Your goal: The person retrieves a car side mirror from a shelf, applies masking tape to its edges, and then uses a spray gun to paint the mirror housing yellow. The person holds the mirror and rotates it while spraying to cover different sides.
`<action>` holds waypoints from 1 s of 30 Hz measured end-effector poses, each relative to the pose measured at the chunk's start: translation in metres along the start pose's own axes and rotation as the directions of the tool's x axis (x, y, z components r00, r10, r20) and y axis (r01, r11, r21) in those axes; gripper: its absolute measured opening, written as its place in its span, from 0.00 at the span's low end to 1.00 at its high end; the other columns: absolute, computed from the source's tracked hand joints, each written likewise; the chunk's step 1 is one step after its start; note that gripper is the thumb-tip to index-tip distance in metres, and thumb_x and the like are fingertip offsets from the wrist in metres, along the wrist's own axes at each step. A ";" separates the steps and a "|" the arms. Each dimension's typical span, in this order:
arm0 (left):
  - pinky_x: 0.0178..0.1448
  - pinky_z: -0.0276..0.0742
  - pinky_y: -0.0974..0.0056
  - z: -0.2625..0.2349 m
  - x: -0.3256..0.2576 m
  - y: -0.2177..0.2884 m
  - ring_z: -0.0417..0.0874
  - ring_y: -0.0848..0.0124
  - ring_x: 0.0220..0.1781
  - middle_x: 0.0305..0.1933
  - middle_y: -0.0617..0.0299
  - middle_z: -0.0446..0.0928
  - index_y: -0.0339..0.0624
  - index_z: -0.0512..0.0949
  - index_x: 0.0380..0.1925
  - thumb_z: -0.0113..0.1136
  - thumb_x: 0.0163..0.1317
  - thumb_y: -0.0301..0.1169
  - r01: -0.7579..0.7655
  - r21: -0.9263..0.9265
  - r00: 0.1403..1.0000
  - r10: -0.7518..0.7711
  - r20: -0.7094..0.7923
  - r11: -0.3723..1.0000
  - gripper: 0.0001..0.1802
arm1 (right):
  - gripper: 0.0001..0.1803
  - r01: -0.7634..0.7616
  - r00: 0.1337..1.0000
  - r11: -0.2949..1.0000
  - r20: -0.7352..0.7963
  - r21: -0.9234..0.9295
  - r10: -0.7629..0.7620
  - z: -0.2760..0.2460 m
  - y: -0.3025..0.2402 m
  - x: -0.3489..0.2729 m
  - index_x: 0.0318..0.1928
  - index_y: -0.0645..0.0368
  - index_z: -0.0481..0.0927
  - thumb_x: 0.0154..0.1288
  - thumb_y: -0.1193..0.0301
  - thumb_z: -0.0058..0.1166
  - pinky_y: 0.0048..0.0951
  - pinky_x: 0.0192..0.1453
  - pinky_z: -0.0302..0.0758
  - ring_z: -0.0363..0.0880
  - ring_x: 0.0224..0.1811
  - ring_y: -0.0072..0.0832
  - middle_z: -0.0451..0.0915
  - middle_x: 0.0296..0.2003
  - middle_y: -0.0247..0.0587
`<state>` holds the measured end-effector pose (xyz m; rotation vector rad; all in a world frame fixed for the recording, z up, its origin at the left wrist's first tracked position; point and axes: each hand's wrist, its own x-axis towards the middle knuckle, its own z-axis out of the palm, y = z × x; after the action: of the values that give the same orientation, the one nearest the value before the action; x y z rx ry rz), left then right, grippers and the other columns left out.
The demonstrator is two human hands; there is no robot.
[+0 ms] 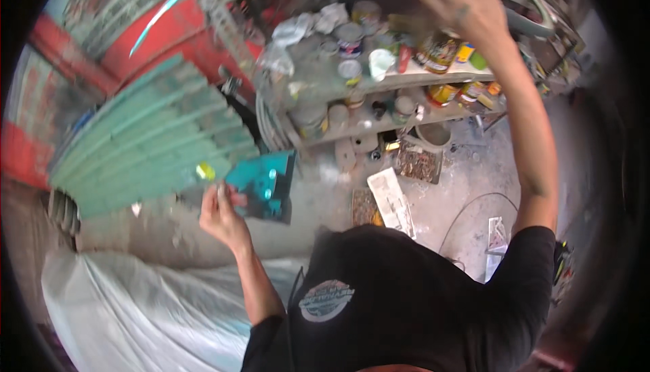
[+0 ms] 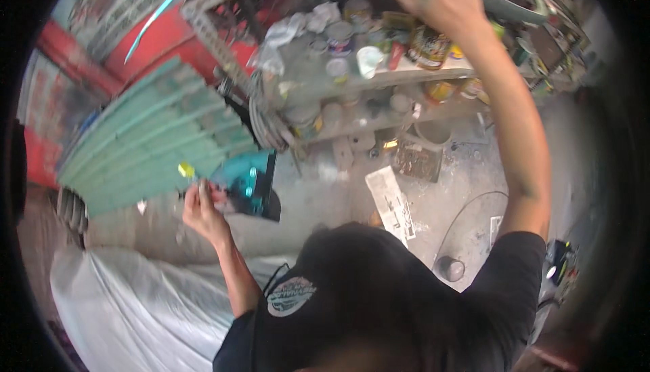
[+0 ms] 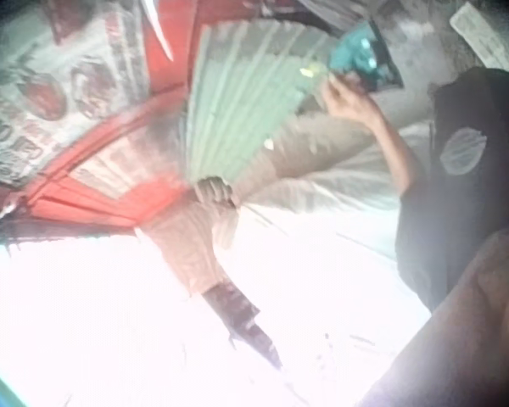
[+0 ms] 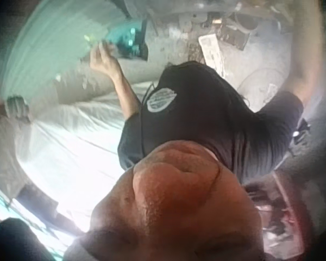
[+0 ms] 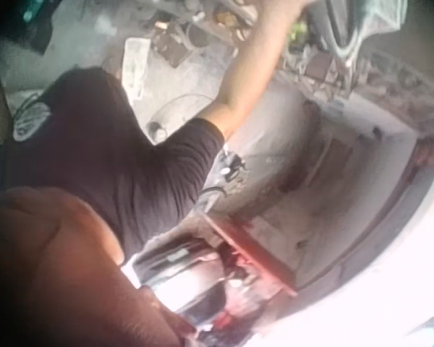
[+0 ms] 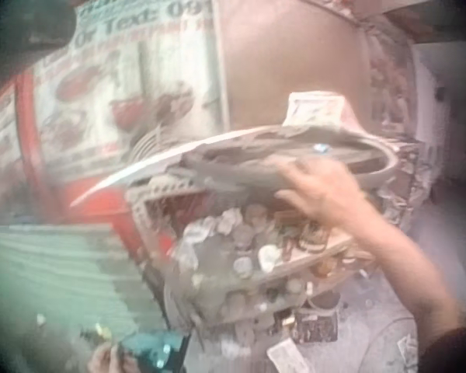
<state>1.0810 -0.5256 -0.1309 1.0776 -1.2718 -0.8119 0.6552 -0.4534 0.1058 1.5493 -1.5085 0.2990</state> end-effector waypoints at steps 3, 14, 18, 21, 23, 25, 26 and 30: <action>0.28 0.76 0.72 -0.006 0.000 -0.007 0.80 0.75 0.24 0.30 0.56 0.81 0.30 0.81 0.39 0.58 0.71 0.23 0.012 -0.175 1.000 -0.009 0.019 0.985 0.06 | 0.34 0.104 0.981 0.987 -0.149 -0.123 -0.122 -0.023 -0.019 -0.005 0.65 0.55 0.72 0.57 0.66 0.66 0.52 0.61 0.73 0.77 0.54 0.46 0.77 0.50 0.58; 0.25 0.78 0.72 -0.026 0.050 -0.041 0.81 0.75 0.23 0.30 0.56 0.82 0.29 0.82 0.42 0.60 0.71 0.25 0.023 -0.287 1.000 -0.023 0.003 0.958 0.08 | 0.12 -0.242 0.932 0.470 0.338 0.849 -0.129 0.089 -0.209 -0.039 0.49 0.66 0.83 0.66 0.78 0.53 0.33 0.43 0.82 0.86 0.35 0.36 0.86 0.39 0.48; 0.27 0.77 0.73 -0.050 0.073 -0.062 0.81 0.76 0.24 0.31 0.56 0.82 0.28 0.82 0.42 0.60 0.71 0.23 0.096 -0.240 0.995 -0.092 0.029 0.966 0.07 | 0.15 -0.603 0.764 0.352 0.646 0.716 -0.004 0.152 -0.253 -0.029 0.48 0.67 0.83 0.62 0.76 0.52 0.34 0.42 0.79 0.85 0.35 0.35 0.86 0.35 0.50; 0.27 0.77 0.73 -0.071 0.089 -0.081 0.81 0.76 0.25 0.30 0.56 0.82 0.28 0.82 0.41 0.60 0.70 0.22 0.164 -0.184 0.986 -0.155 0.066 0.969 0.06 | 0.14 -0.746 0.635 -0.104 0.750 0.657 0.184 0.233 -0.246 -0.021 0.45 0.66 0.84 0.66 0.78 0.46 0.25 0.39 0.81 0.83 0.31 0.24 0.85 0.33 0.38; 0.27 0.78 0.72 -0.084 0.106 -0.091 0.81 0.76 0.25 0.30 0.57 0.82 0.29 0.82 0.41 0.60 0.70 0.22 0.194 -0.151 0.978 -0.180 0.100 0.969 0.06 | 0.14 -0.803 0.526 -0.163 0.811 0.573 0.257 0.277 -0.222 -0.021 0.45 0.69 0.83 0.67 0.79 0.44 0.25 0.37 0.83 0.84 0.31 0.27 0.85 0.35 0.43; 0.28 0.78 0.72 -0.099 0.125 -0.103 0.81 0.76 0.25 0.30 0.57 0.82 0.29 0.83 0.41 0.60 0.70 0.21 0.216 -0.162 0.975 -0.203 0.093 0.963 0.06 | 0.14 -0.849 0.417 -0.170 0.833 0.500 0.365 0.299 -0.221 -0.018 0.46 0.70 0.82 0.68 0.79 0.43 0.27 0.37 0.84 0.85 0.32 0.29 0.85 0.37 0.47; 0.28 0.78 0.72 -0.107 0.135 -0.110 0.81 0.76 0.25 0.30 0.57 0.83 0.30 0.83 0.41 0.59 0.70 0.21 0.222 -0.174 0.974 -0.209 0.092 0.959 0.06 | 0.14 -0.805 0.415 -0.282 0.836 0.521 0.360 0.300 -0.228 -0.022 0.48 0.72 0.80 0.69 0.80 0.42 0.31 0.38 0.86 0.86 0.34 0.34 0.84 0.37 0.51; 0.29 0.76 0.73 -0.137 0.168 -0.135 0.81 0.77 0.26 0.31 0.58 0.83 0.31 0.84 0.42 0.59 0.70 0.21 0.227 -0.123 0.974 -0.221 0.057 0.966 0.06 | 0.17 -0.800 0.355 -0.414 0.899 0.434 0.257 0.316 -0.252 -0.047 0.53 0.72 0.77 0.70 0.80 0.38 0.33 0.42 0.87 0.86 0.35 0.37 0.84 0.38 0.50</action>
<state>1.2533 -0.7017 -0.1972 1.1173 -1.1290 -1.0786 0.7380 -0.6980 -0.2089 1.3365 -2.7596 2.4195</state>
